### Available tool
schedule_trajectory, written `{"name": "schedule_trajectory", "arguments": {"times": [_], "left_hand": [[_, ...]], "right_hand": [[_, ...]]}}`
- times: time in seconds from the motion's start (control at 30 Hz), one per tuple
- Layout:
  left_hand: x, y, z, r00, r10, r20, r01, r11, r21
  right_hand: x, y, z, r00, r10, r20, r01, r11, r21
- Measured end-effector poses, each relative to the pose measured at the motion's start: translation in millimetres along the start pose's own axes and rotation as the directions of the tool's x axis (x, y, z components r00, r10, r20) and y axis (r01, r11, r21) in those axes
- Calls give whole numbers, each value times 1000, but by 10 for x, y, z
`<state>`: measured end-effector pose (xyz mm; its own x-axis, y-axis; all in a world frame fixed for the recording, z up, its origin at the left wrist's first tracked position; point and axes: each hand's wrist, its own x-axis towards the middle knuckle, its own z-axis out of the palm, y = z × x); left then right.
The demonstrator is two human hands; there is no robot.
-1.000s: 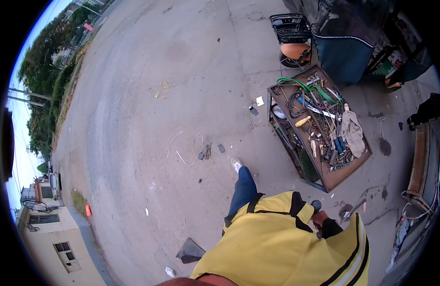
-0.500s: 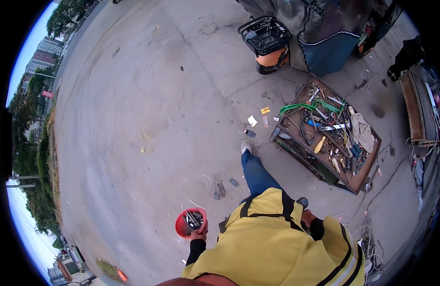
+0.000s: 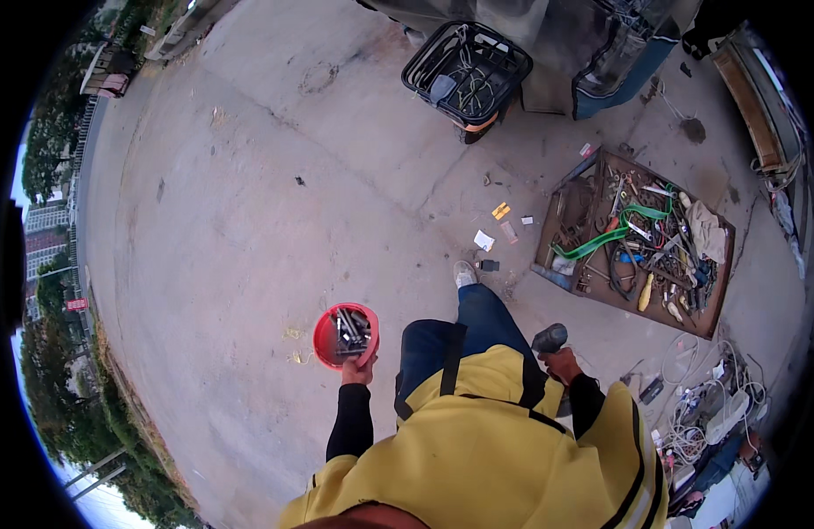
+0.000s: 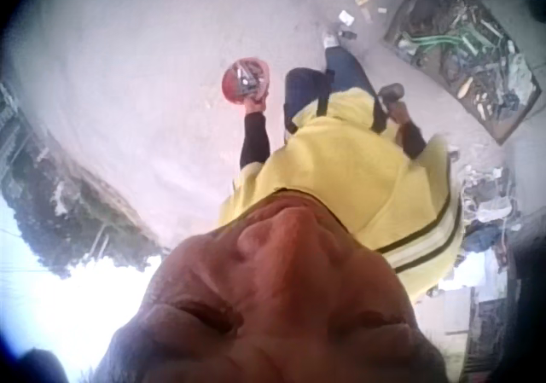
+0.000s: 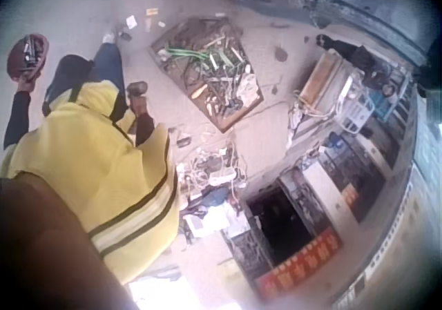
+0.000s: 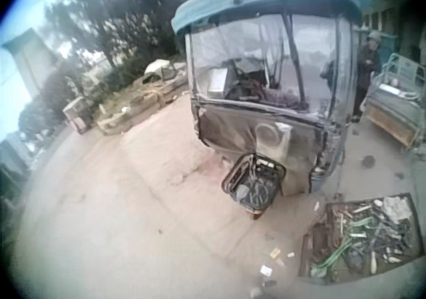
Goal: The person retrieves tools and a bucket of parts, then works on the front wheel of a scooter. They use an impact wrench and pliers to remove the brake assembly, inspect the components, and reassemble the wheel.
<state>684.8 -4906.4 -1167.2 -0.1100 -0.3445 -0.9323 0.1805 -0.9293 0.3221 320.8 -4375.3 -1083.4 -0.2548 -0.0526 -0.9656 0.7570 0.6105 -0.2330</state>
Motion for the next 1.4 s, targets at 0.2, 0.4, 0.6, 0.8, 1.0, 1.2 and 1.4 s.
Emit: {"name": "schedule_trajectory", "arguments": {"times": [0.2,0.4,0.6,0.8,1.0,1.2,1.4], "left_hand": [[1037,656,2056,992,-123,-4,119,948,296],[2785,658,3589,999,-34,-40,53,695,717],[4790,464,4767,969,132,211,-205,-55,977],[5960,720,5438,890,109,443,-350,-459,816],[6304,1493,5256,825,31,565,-483,-480,732],[5913,1477,5164,352,130,927,-548,-774,317],[5797,833,4918,17,-14,1000,-657,-754,1]], "right_hand": [[-286,-1113,640,973,-54,-224,72,995,73],[-341,-1569,1308,876,-145,-461,96,987,-129],[222,-1872,1823,905,116,-410,-125,992,5],[1372,-2963,2391,951,-143,-273,80,970,-231],[3138,-2781,2586,865,-491,-104,460,858,-228],[4314,-2880,2776,664,-745,-68,699,650,-298],[4384,-3407,2722,683,-695,-226,650,719,-245]]}}
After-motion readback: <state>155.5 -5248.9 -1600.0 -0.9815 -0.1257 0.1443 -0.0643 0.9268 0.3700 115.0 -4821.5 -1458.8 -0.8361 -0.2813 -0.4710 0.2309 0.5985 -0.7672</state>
